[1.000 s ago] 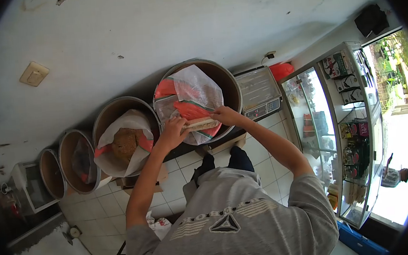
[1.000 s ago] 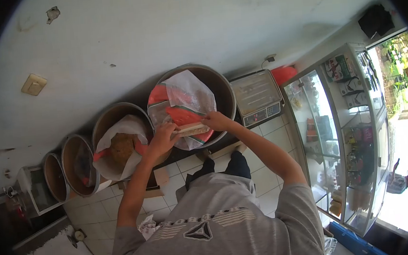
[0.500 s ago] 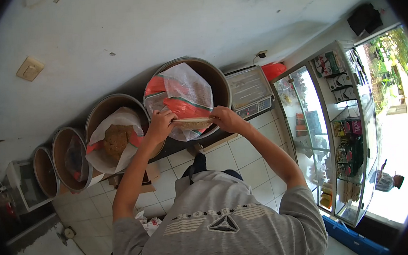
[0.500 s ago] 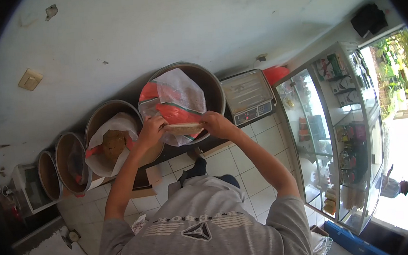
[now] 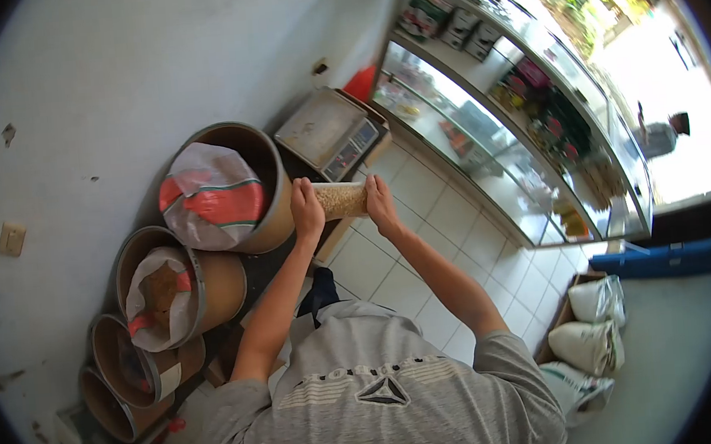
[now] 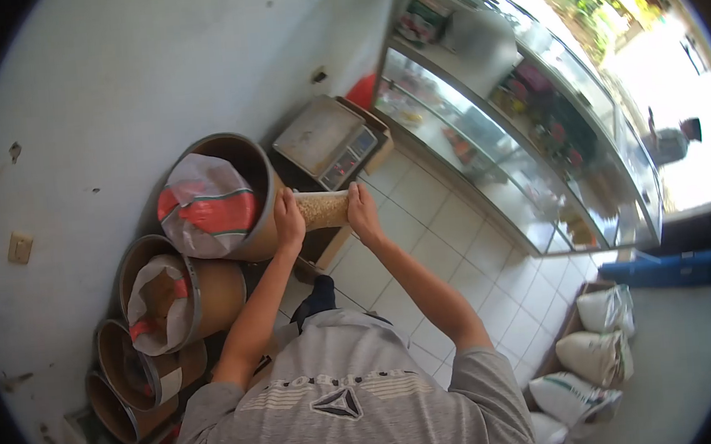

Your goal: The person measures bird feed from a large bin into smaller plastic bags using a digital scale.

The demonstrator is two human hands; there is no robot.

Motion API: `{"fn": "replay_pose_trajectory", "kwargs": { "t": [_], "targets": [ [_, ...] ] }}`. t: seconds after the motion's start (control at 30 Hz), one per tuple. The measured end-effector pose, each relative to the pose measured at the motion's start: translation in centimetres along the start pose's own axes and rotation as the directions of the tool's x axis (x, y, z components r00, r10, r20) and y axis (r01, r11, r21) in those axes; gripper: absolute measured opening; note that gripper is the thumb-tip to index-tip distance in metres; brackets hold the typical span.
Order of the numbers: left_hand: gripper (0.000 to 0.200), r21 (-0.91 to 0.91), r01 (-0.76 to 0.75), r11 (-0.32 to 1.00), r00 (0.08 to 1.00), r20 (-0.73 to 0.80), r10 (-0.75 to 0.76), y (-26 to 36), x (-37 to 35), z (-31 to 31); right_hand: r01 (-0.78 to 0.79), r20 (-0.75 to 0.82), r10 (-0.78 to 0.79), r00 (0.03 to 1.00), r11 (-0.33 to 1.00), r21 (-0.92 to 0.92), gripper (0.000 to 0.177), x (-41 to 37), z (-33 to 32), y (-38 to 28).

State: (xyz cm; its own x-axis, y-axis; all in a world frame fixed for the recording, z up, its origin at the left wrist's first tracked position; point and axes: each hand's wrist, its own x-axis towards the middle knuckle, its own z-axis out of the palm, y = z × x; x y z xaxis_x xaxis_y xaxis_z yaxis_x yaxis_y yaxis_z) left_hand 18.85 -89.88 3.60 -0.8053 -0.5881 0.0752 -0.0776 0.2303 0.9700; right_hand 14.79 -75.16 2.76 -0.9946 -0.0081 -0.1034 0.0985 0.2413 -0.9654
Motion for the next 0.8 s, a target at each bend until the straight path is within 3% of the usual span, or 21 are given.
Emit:
{"fn": "replay_pose_trajectory", "kwargs": {
  "t": [0.07,0.13,0.17,0.23,0.27,0.33,0.43,0.5,0.53,0.6,0.67,0.73,0.8],
  "targets": [
    [0.04,0.073,0.004,0.997,0.999,0.031,-0.006,-0.6,-2.8,3.3,-0.049,-0.086,0.047,0.995,0.999,-0.018,0.036,-1.7,-3.1,1.1],
    [0.041,0.071,0.165,0.984,0.986,0.006,-0.165,-0.8,-5.5,6.1,-0.077,-0.178,0.068,0.982,0.996,-0.043,0.036,-3.2,-6.1,1.7],
    [0.041,0.074,0.156,0.985,0.987,0.033,-0.159,-1.0,-6.9,7.3,-0.085,-0.204,0.076,0.976,0.996,-0.037,0.036,-4.0,-7.8,2.3],
    [0.042,-0.006,0.274,0.962,0.946,0.183,-0.268,0.6,-10.2,9.1,-0.064,-0.311,0.049,0.949,0.997,-0.037,0.036,-5.7,-11.5,5.0],
    [0.043,-0.07,0.272,0.96,0.932,0.266,-0.245,0.6,-11.6,10.3,-0.078,-0.348,0.063,0.935,0.996,-0.03,0.036,-6.9,-13.5,6.5],
    [0.043,-0.066,0.279,0.958,0.907,0.345,-0.24,1.2,-15.3,13.1,-0.17,-0.385,0.128,0.914,0.983,-0.076,0.035,-8.8,-17.7,8.8],
    [0.042,-0.024,0.332,0.943,0.847,0.448,-0.287,2.9,-20.8,16.5,-0.202,-0.437,0.185,0.88,0.979,0.009,0.035,-12.3,-24.4,9.3],
    [0.042,-0.035,0.473,0.881,0.712,0.603,-0.358,2.7,-23.5,19.3,-0.178,-0.53,0.175,0.83,0.983,0.045,0.034,-14.5,-28.0,9.9],
    [0.042,-0.025,0.463,0.886,0.692,0.635,-0.343,3.5,-24.4,20.5,-0.143,-0.585,0.158,0.796,0.987,0.072,0.034,-15.4,-29.5,10.5],
    [0.042,-0.007,0.6,0.8,0.503,0.781,-0.37,5.2,-26.1,22.8,-0.199,-0.654,0.189,0.733,0.978,0.059,0.034,-17.1,-32.6,12.3],
    [0.041,0.034,0.547,0.837,0.445,0.834,-0.325,6.9,-27.9,24.9,-0.261,-0.714,0.218,0.665,0.964,0.051,0.034,-18.8,-35.4,13.8],
    [0.039,0.062,0.494,0.867,0.385,0.879,-0.282,7.0,-29.6,27.7,-0.173,-0.697,0.355,0.623,0.931,0.32,0.034,-20.3,-38.0,14.4],
    [0.036,0.131,0.245,0.961,0.27,0.943,-0.197,6.9,-30.4,30.4,-0.175,-0.732,0.361,0.577,0.931,0.321,0.035,-21.4,-40.7,14.7]
  ]
}}
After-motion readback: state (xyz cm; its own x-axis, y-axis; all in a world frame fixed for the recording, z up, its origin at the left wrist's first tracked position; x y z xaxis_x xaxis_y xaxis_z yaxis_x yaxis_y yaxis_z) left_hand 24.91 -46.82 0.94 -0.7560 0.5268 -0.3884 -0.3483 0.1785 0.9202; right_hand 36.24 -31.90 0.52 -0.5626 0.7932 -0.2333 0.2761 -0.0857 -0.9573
